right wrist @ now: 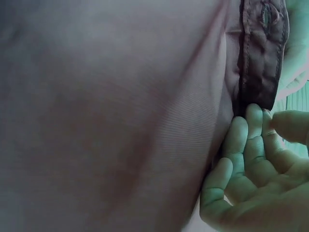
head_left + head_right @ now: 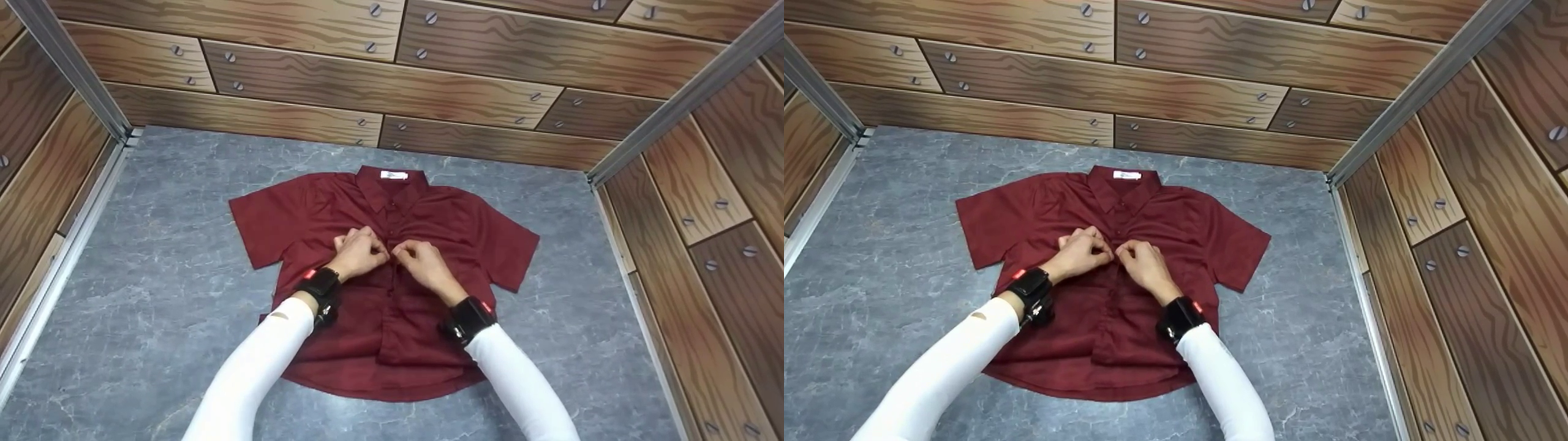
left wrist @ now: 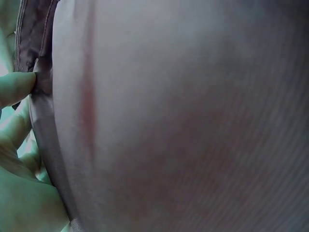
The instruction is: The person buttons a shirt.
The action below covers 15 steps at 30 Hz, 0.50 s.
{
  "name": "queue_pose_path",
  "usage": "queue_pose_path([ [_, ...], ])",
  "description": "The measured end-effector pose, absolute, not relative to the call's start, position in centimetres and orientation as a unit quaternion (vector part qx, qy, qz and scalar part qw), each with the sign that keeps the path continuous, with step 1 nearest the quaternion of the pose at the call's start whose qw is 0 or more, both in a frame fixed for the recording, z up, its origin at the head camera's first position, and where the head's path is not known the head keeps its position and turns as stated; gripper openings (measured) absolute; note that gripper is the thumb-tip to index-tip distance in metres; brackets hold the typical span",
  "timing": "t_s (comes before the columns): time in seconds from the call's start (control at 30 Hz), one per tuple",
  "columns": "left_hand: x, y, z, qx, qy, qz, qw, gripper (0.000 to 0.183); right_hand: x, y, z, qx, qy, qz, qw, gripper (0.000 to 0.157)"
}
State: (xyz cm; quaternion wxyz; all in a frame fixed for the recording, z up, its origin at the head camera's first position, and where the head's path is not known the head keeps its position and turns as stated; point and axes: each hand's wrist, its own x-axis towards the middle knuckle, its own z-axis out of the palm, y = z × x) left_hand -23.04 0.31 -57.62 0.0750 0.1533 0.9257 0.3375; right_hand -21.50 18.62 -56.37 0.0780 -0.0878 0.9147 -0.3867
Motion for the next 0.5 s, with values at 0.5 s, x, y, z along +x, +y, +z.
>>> queue_pose_path([
  [0.5,-23.37,-0.1,-57.45,0.155,0.914,0.358,0.114,0.014,-21.35,18.38,-56.83,-0.111,0.913,-0.383,0.082,0.014],
])
